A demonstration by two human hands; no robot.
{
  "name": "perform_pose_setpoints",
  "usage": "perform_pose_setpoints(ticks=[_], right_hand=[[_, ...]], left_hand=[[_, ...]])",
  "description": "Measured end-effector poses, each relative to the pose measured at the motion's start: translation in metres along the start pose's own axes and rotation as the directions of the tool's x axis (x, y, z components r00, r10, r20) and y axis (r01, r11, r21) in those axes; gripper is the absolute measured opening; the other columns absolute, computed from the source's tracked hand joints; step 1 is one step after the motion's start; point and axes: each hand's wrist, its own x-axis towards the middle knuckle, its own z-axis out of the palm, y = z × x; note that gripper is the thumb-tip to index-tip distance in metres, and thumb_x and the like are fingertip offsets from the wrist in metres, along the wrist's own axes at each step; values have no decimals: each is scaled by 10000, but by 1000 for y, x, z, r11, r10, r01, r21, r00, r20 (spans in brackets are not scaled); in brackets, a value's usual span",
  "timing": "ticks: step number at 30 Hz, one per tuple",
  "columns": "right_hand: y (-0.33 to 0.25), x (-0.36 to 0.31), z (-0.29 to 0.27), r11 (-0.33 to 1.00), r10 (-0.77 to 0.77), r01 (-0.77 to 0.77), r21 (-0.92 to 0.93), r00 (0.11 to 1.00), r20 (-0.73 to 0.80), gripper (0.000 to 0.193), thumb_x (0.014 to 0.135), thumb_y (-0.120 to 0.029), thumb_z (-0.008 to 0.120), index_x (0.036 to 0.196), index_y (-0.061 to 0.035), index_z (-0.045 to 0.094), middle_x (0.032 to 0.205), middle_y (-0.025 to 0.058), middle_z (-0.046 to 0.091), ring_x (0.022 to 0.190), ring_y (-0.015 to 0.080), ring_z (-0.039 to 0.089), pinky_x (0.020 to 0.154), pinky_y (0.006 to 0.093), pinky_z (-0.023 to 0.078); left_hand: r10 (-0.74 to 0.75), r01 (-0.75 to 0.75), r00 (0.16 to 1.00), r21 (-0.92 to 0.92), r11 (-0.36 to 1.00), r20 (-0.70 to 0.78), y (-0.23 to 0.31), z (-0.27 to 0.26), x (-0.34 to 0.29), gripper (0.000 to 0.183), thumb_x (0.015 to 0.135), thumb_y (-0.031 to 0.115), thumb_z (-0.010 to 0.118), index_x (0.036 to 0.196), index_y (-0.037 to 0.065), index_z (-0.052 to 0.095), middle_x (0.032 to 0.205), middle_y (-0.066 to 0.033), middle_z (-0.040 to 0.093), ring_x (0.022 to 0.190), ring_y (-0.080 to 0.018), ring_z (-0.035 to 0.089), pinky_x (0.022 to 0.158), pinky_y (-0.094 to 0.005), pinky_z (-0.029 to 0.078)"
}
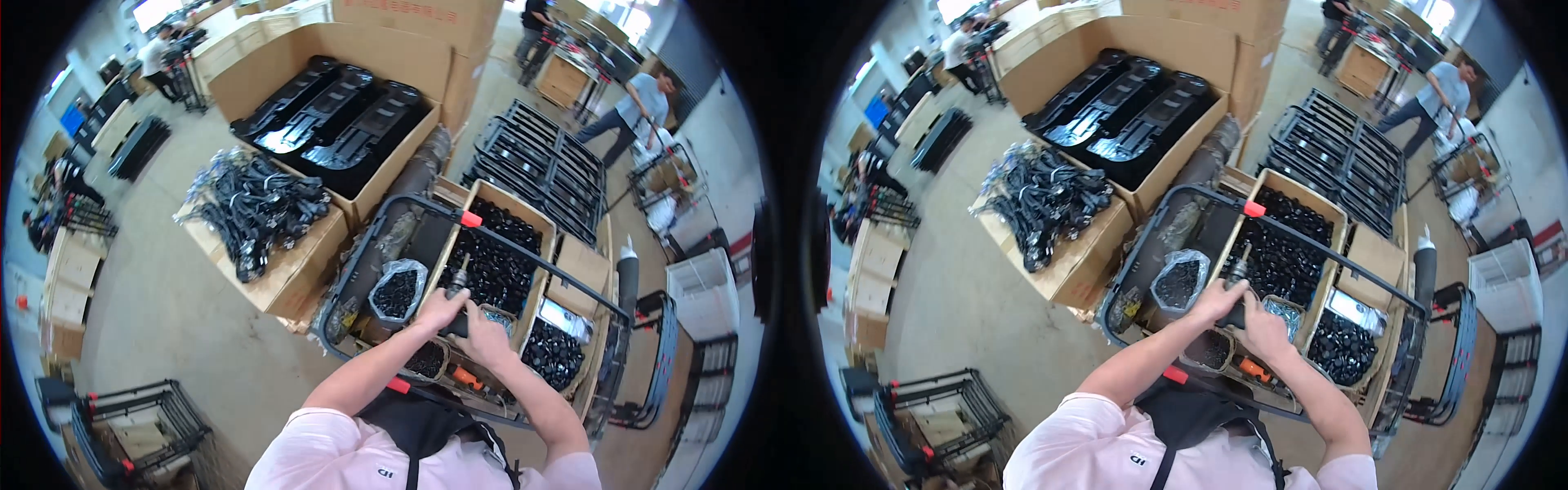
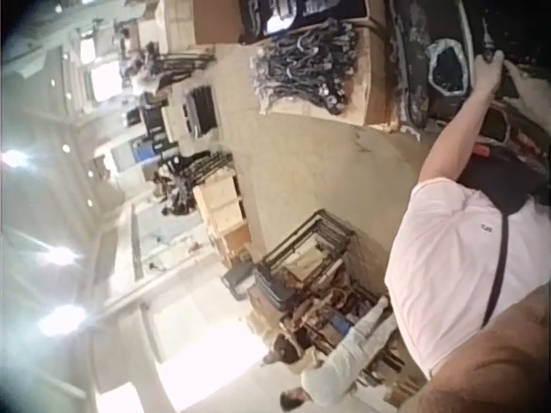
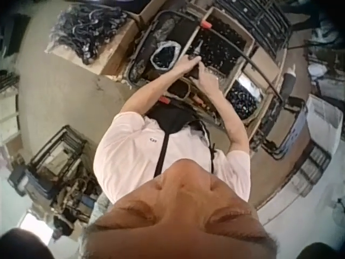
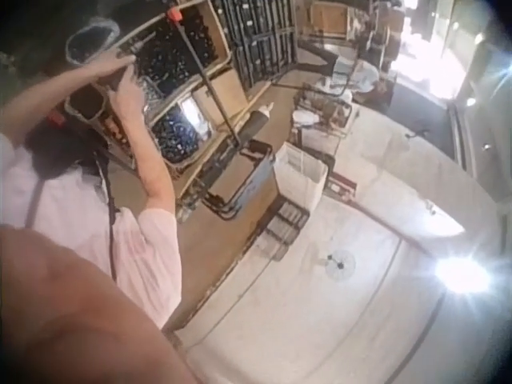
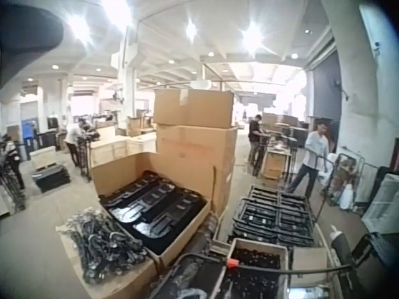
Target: Assembling the components of industrial leaf blowers or similar equipment on a factory floor.
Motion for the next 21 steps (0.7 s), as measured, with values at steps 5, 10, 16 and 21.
perform_pose_setpoints(ticks=[5,10,16,21], right_hand=[[-2,50,35,998,2,4,61,995,-95,893,816,-311,822,1529,-6,379,1150,306,699,936,484,725,806,562,599],[1,93,49,994,68,-61,86,994,-85,872,808,-316,823,1507,-9,402,1160,301,703,949,493,721,857,560,592],[9,113,52,992,98,-94,85,994,-49,844,786,-316,832,1462,-4,435,1168,292,712,970,484,725,860,551,597],[12,113,48,990,117,-112,84,991,-58,843,776,-297,844,1456,-5,439,1159,295,711,971,481,723,857,547,599]], left_hand=[[99,-49,980,271,961,-175,-8,-25,39,703,934,687,633,1123,16,723,1120,-262,749,1096,-427,716,955,-502,537],[107,-27,975,374,927,-194,0,-43,81,682,940,680,619,1121,31,727,1127,-249,754,1124,-437,699,964,-532,527],[167,-74,967,413,908,-195,-4,-43,104,668,959,658,609,1076,10,721,1105,-270,750,1102,-448,702,950,-540,529],[196,-103,964,424,900,-181,1,-39,107,661,967,653,607,1059,8,720,1068,-276,750,1076,-459,705,937,-540,531]])
